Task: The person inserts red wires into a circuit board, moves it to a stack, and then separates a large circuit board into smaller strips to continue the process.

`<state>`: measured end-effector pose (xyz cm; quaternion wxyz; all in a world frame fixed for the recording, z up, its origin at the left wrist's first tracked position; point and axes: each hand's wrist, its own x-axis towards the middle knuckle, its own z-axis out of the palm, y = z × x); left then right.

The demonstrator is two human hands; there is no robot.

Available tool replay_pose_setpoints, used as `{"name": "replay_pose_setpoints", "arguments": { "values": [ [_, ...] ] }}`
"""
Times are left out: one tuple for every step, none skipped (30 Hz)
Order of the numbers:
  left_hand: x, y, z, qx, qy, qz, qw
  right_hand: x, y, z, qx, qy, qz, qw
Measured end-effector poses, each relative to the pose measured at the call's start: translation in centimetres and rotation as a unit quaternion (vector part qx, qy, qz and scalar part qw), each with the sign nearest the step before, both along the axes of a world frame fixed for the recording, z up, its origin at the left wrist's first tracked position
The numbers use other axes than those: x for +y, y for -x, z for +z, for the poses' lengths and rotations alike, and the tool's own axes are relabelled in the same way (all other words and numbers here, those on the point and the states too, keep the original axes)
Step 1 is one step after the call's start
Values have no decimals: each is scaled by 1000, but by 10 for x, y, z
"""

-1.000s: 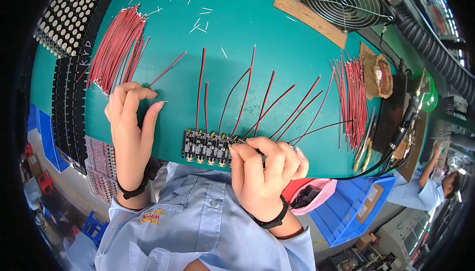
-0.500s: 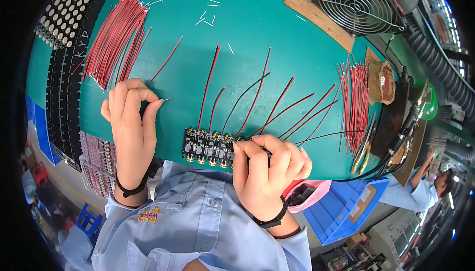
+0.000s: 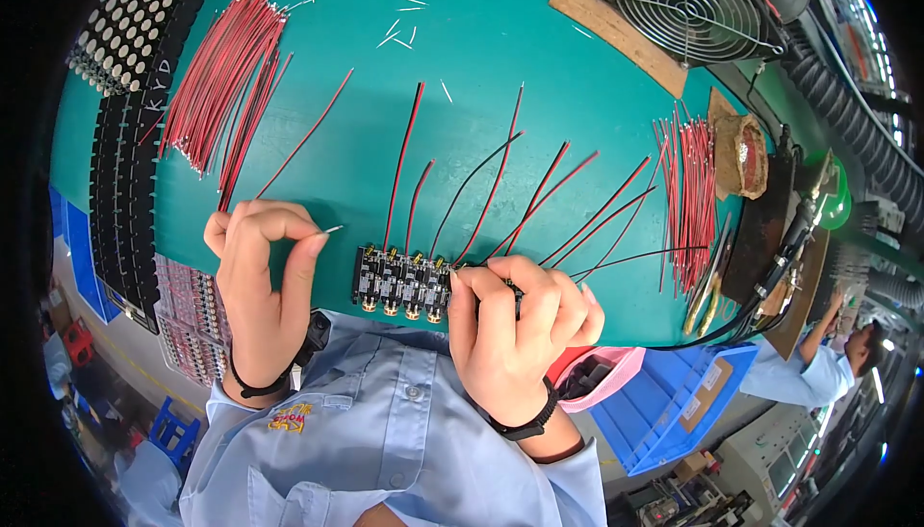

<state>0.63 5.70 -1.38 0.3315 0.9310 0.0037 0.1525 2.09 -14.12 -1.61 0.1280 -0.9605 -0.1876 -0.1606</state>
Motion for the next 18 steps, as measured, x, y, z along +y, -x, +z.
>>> {"name": "replay_pose_setpoints", "arguments": {
  "values": [
    [-1, 1, 0, 0, 0, 0, 1000, 0, 0, 1, -2, 6, 5, 1000],
    [-1, 1, 1, -8, 17, -16, 1000, 0, 0, 1, -2, 5, 6, 1000],
    [-2, 1, 1, -15, 34, -31, 999, 0, 1, 1, -4, 9, 7, 1000],
    [-2, 2, 2, -22, 51, -47, 997, 0, 2, 1, -6, 12, 7, 1000],
    [-3, 2, 2, -23, 51, -47, 997, 0, 3, 1, -8, 16, 8, 1000],
    [-5, 2, 3, -22, 63, -63, 996, 0, 3, 2, -9, 16, 8, 1000],
    [-6, 3, 3, -20, 75, -79, 994, 0, 4, 3, -9, 13, 6, 1000],
    [-8, 4, 4, -19, 87, -95, 991, 0, 5, 5, -10, 10, 4, 1000],
    [-9, 4, 4, -19, 87, -95, 992, 0, 6, 7, -10, 7, 1, 1000],
    [-10, 5, 4, -15, 97, -111, 989, -1, 6, 9, -10, 7, 1, 1000],
    [-12, 5, 4, -11, 106, -127, 986, -3, 7, 12, 7, -27, 20, 999],
    [-13, 6, 4, -8, 117, -144, 983, -5, 8, 15, 23, -59, 37, 997],
    [-15, 7, 4, -8, 117, -144, 983, -6, 8, 16, 39, -92, 55, 993],
    [-17, 8, 3, -10, 125, -157, 980, -7, 8, 16, 38, -92, 55, 994],
    [-18, 10, 2, -11, 132, -168, 977, -8, 8, 16, 58, -115, 69, 989],
    [-19, 11, 2, -13, 140, -180, 974, -8, 9, 15, 77, -138, 84, 984],
    [-19, 10, 2, -13, 140, -181, 973, -9, 9, 15, 96, -161, 98, 977],
    [-18, 10, 1, -15, 144, -185, 972, -9, 8, 15, 95, -161, 97, 977]
  ]
}}
